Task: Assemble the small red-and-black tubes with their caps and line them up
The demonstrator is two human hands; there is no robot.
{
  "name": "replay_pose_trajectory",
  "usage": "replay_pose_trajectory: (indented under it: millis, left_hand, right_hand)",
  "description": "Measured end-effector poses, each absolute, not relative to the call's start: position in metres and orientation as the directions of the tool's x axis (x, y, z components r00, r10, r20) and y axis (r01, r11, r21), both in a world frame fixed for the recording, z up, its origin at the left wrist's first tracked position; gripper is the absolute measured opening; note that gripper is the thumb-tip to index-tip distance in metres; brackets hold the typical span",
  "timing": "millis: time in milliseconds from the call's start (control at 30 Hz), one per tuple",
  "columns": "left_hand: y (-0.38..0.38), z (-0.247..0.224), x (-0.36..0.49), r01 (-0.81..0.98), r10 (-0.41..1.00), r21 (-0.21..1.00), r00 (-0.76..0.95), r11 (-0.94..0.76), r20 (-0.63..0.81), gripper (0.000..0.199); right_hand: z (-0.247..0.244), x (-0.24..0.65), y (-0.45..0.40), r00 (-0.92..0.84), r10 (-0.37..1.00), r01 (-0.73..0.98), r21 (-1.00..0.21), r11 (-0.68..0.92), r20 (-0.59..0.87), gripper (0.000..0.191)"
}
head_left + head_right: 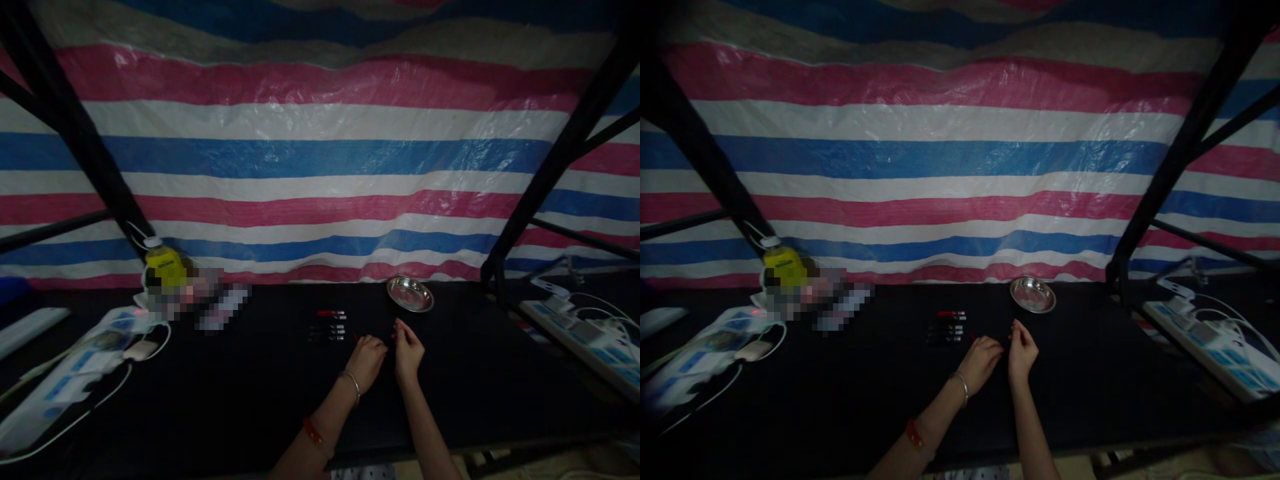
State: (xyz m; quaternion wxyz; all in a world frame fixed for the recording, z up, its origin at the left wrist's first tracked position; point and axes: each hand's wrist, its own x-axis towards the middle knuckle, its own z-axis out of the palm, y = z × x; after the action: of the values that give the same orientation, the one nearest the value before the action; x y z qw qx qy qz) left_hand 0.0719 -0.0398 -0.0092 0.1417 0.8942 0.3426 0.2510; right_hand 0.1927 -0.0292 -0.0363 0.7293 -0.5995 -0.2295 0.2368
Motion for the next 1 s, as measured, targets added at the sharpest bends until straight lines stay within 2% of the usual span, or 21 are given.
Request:
replay_pose_trajectory:
  millis: [167,300,400,667,1000]
  left_hand:
    - [-0.038,-0.007,0.066,0.480,0.689,0.497,0.547,-0.723,0.475,0.020]
    - [-0.039,-0.005,0.065,0.438,0.668,0.504,0.507,-0.744,0.545,0.020]
    - [-0.040,-0.005,0.066,0.412,0.650,0.503,0.503,-0.760,0.570,0.022]
    - [-0.040,-0.007,0.067,0.377,0.641,0.519,0.489,-0.767,0.592,0.023]
    - [-0.041,-0.006,0.068,0.343,0.628,0.527,0.463,-0.778,0.626,0.021]
  right_hand:
    - [-0.024,0.185,-0.032,0.685,0.727,-0.113,-0.978,0.173,0.049,0.041]
    - [-0.016,0.179,-0.035,0.521,0.852,-0.221,-0.958,0.182,0.042,0.047]
    - [-0.012,0.178,-0.037,0.405,0.913,-0.234,-0.960,0.155,0.049,0.049]
    - [-0.013,0.179,-0.036,0.345,0.936,-0.418,-0.904,0.088,-0.068,0.042]
    - [-0.009,0.175,-0.037,0.333,0.940,-0.423,-0.903,0.077,-0.076,0.040]
